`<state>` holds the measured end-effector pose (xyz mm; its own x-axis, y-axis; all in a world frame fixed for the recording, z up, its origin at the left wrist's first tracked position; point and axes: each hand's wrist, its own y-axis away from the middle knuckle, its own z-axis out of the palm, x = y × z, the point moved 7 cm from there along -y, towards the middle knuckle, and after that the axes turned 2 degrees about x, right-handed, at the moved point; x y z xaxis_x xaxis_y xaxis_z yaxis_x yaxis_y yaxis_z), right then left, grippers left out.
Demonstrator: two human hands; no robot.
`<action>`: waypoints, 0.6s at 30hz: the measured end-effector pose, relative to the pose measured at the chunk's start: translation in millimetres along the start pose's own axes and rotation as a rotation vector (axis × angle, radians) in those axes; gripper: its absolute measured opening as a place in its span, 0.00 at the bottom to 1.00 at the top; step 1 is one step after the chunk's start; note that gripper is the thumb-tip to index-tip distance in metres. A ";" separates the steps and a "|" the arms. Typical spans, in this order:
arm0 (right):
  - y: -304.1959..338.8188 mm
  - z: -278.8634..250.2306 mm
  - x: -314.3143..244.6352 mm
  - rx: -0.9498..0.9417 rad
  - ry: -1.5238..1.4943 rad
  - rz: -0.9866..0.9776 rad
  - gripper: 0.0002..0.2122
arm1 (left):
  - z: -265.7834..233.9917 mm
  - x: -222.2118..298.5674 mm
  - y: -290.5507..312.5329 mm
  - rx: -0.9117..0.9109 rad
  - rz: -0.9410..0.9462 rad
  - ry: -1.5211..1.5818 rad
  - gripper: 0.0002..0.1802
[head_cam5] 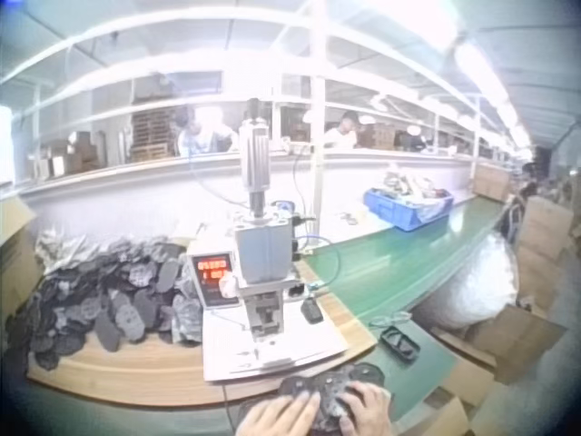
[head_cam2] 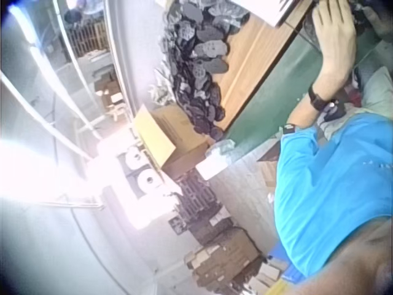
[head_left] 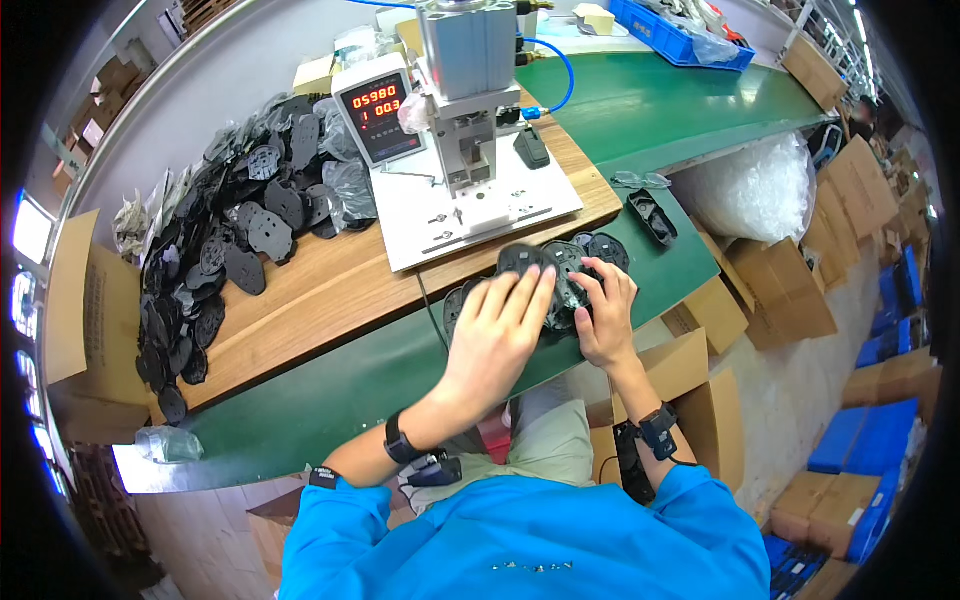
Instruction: Operating a pneumatic press machine to join plastic component housings on an electronics assembly line.
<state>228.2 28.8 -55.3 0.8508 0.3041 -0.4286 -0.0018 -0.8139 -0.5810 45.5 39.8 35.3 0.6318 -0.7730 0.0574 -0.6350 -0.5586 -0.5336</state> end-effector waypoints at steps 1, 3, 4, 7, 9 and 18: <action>-0.4 2.5 -4.5 -0.003 -0.002 -0.005 0.24 | 5.1 3.6 9.4 -0.025 0.000 -0.014 0.34; 1.3 1.2 -3.7 -0.008 -0.005 -0.013 0.24 | 25.2 9.2 20.3 -0.072 -0.016 -0.014 0.34; 2.8 -1.9 0.1 -0.009 -0.006 -0.016 0.24 | 35.3 14.4 22.7 -0.096 -0.027 -0.010 0.34; 3.2 -4.0 5.7 -0.010 -0.020 -0.018 0.23 | 52.8 17.3 26.4 -0.118 -0.030 0.005 0.34; 2.0 -3.4 5.6 -0.010 -0.022 -0.016 0.23 | 55.3 15.8 27.9 -0.102 -0.043 0.055 0.33; -2.0 -5.7 -1.9 0.015 -0.003 -0.017 0.22 | 22.5 -2.4 70.9 -0.077 -0.199 0.167 0.31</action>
<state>229.6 27.0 -49.4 0.8492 0.3191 -0.4207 0.0044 -0.8010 -0.5987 9.0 8.9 -21.7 0.6694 -0.6812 0.2964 -0.5416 -0.7206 -0.4329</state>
